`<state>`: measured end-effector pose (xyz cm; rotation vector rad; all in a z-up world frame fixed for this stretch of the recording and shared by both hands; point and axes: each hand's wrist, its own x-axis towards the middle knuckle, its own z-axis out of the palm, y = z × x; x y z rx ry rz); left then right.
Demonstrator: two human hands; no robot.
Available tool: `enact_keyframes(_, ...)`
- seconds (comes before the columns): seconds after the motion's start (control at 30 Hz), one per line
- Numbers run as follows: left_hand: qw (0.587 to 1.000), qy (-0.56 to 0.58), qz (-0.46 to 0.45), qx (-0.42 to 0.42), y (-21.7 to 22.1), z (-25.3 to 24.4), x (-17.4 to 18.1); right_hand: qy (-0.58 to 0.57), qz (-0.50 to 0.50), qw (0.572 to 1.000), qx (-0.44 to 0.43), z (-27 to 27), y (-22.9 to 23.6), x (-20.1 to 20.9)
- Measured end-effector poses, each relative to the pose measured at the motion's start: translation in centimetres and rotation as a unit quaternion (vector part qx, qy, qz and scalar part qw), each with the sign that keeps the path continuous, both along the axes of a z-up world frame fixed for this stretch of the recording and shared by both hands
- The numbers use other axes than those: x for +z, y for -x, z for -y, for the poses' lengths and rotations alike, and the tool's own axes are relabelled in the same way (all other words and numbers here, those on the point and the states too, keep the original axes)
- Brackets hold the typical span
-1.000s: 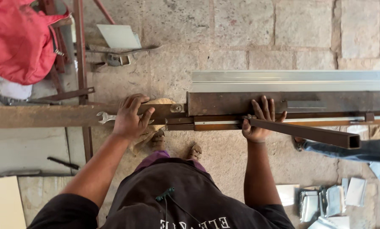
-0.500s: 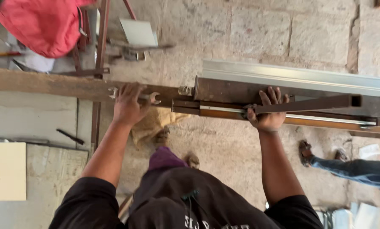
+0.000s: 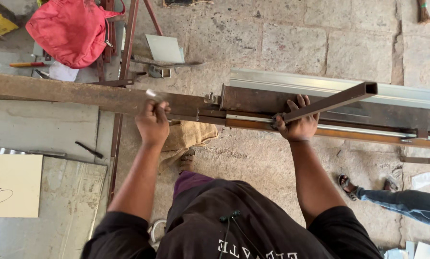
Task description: The person operates a manual metal bending machine to shape long aluminum profiles. They place the profiles into the machine, use a wrench to tighten the clamps, and pull a long lever to bend the metal. A coworker assists by handing over the profiles and holding them in place during the bending process.
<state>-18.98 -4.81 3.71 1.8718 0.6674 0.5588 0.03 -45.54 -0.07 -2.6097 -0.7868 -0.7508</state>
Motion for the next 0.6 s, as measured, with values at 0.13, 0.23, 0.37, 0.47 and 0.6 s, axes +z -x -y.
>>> enact_keyframes(0.13,0.932,0.361,-0.018,0.023,-1.4,3.0,1.3,-0.003,-0.006,1.0,0.007,0.4,0.0,0.1)
enact_keyframes(0.23,0.927,0.319,-0.183,-0.067,-2.3,4.2,1.1,0.003,-0.004,1.0,0.006,0.1,0.0,0.1)
enact_keyframes(0.37,0.925,0.203,-0.292,-0.134,-3.7,5.3,-0.5,-0.005,-0.006,1.0,0.003,0.2,-0.1,-0.1)
enact_keyframes(0.47,0.926,0.224,-0.261,-0.153,-4.8,5.7,-1.4,-0.012,-0.01,1.0,0.006,0.3,0.1,-0.4)
enact_keyframes(0.6,0.915,0.207,-0.311,-0.151,-7.2,5.0,-0.9,0.011,-0.009,1.0,-0.006,0.5,-0.3,-0.5)
